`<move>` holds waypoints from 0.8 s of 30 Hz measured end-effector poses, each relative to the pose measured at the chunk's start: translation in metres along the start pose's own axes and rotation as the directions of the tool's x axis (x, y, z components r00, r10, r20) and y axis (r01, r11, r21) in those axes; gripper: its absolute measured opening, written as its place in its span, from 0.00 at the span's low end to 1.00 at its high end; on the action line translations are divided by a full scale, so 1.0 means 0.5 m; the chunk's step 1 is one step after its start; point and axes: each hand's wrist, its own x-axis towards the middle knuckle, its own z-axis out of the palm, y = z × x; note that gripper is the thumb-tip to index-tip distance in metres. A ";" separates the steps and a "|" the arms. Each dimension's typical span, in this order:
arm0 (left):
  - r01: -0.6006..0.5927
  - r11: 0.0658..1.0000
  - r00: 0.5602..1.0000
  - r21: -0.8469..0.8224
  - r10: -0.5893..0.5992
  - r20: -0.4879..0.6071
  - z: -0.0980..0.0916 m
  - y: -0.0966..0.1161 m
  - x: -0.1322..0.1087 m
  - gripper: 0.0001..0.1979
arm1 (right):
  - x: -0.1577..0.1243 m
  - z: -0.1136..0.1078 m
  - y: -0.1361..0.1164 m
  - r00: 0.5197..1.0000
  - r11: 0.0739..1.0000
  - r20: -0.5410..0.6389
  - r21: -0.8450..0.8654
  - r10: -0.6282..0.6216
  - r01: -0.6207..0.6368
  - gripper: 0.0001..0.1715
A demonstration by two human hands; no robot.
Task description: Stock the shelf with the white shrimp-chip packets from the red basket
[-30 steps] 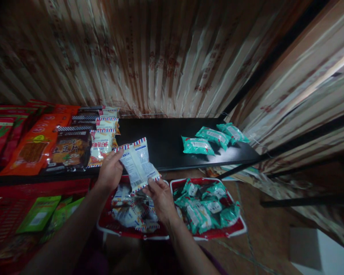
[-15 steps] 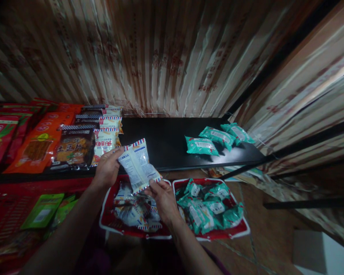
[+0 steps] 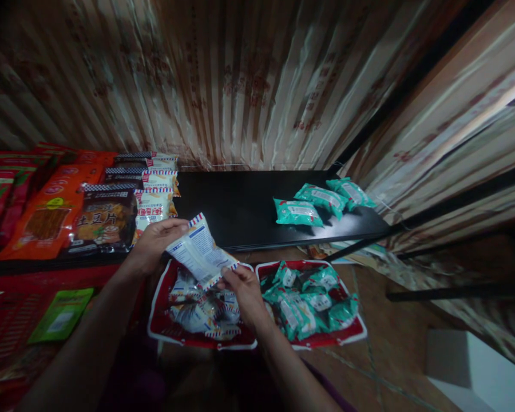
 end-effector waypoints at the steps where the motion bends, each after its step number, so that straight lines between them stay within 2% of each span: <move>1: 0.007 1.000 1.000 0.015 -0.007 0.022 0.000 0.004 -0.003 0.17 | -0.001 -0.003 0.001 1.000 1.000 0.017 -0.028 -0.008 0.009 0.17; 5: 0.024 0.998 0.996 0.059 -0.029 0.086 0.002 0.010 -0.007 0.18 | -0.003 -0.012 0.000 1.000 0.997 0.025 -0.081 -0.012 0.014 0.17; 10: -0.005 0.990 0.997 0.141 -0.006 0.083 0.001 0.005 -0.005 0.16 | -0.008 -0.018 -0.004 0.999 0.993 0.036 -0.109 -0.036 0.039 0.19; 16: -0.074 0.986 0.997 0.148 0.074 0.004 0.013 0.001 -0.003 0.13 | -0.018 -0.020 -0.011 0.999 0.990 0.034 -0.139 -0.029 0.033 0.19; 20: -0.077 0.987 0.991 0.140 0.091 -0.096 0.022 0.001 0.000 0.14 | -0.022 -0.023 -0.017 0.998 0.992 0.044 -0.121 -0.034 0.039 0.19; 24: -0.070 0.988 0.988 0.135 0.088 -0.131 0.028 0.001 0.002 0.16 | -0.024 -0.032 -0.019 0.999 0.993 0.047 -0.118 -0.024 0.029 0.20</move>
